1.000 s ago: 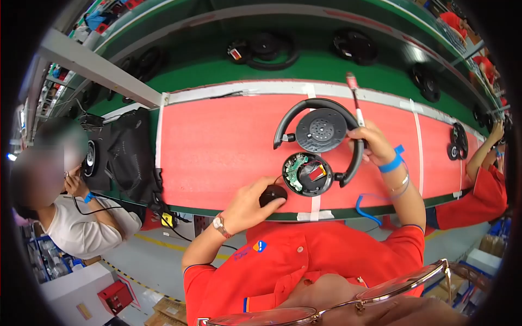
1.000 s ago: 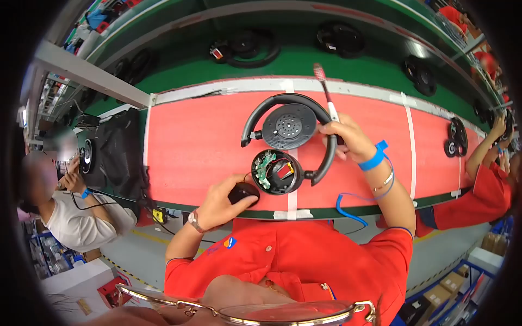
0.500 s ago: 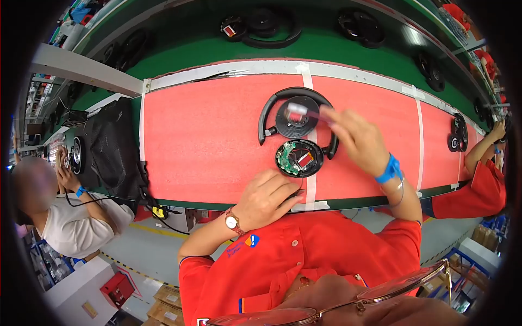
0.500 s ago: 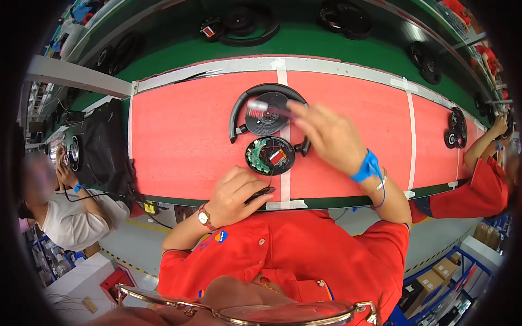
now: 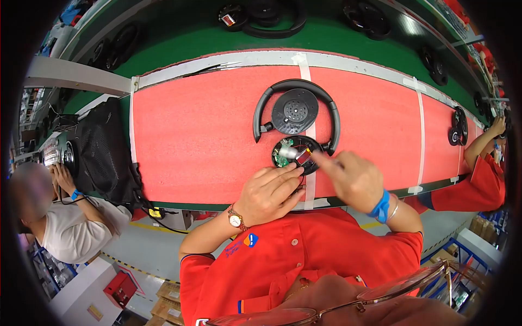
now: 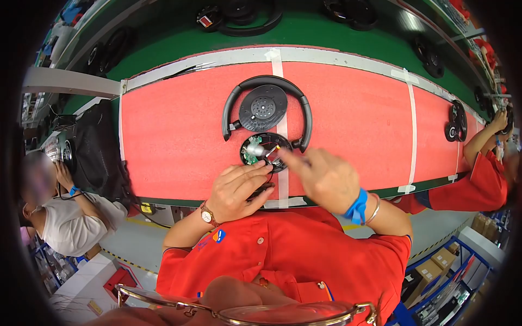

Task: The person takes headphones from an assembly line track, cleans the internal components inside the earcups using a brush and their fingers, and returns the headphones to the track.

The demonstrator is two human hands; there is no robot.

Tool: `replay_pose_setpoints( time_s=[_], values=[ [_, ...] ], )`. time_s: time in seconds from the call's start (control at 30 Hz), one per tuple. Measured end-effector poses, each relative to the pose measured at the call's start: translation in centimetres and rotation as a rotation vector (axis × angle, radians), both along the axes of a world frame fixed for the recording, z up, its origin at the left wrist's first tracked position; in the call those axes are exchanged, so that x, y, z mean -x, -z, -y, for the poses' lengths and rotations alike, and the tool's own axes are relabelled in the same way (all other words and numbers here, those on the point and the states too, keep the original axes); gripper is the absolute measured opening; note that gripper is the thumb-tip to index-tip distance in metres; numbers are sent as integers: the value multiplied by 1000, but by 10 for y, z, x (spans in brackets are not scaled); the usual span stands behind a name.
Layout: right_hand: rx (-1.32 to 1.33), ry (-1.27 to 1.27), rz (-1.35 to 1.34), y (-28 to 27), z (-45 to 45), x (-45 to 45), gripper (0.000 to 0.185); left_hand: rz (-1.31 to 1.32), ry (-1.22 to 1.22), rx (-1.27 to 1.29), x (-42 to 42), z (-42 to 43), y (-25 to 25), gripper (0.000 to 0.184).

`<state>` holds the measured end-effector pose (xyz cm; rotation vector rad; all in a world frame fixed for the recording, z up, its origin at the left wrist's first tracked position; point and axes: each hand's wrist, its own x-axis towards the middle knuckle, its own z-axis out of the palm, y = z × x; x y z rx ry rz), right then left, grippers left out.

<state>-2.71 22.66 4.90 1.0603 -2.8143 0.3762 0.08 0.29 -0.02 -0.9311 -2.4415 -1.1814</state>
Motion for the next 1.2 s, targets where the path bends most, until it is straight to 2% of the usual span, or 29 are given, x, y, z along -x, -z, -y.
replay_pose_setpoints(
  time_s=[0.07, 0.17, 0.27, 0.4, 0.5, 0.63, 0.77, 0.83, 1.07, 1.17, 1.2],
  values=[
    [25, -52, 28, 0, 1, -2, 49, 21, -9, 1, -1, 0, -1, 27],
    [-50, 89, 9, 1, -2, -1, 50, 10, -10, 2, 0, 0, 0, 27],
    [13, -28, 45, 1, 2, -10, 51, 11, -17, -1, -1, -2, 0, 27],
    [-31, 69, 2, -1, 0, -5, 53, 24, -9, 8, 1, -2, 0, 27],
    [-14, -46, 17, 4, 2, -12, 52, 23, -14, 7, 0, -1, -1, 26],
    [-69, 89, -11, -2, -6, -2, 54, 30, -14, -17, 2, -2, 1, 26],
    [1, 7, 23, 0, -3, -6, 54, 45, -18, -23, 0, -3, 1, 26],
    [-57, 84, 8, -2, -7, 1, 53, 40, -18, -21, 0, -3, 0, 26],
    [-58, 119, 50, -27, -14, 7, 45, 55, -23, -28, 0, -1, 0, 26],
    [55, 177, 163, -27, -26, 36, 39, 65, -15, -40, -1, -2, 1, 26],
    [230, 158, 158, -18, -28, 55, 37, 60, -15, -39, -1, -2, 1, 26]
  ],
)
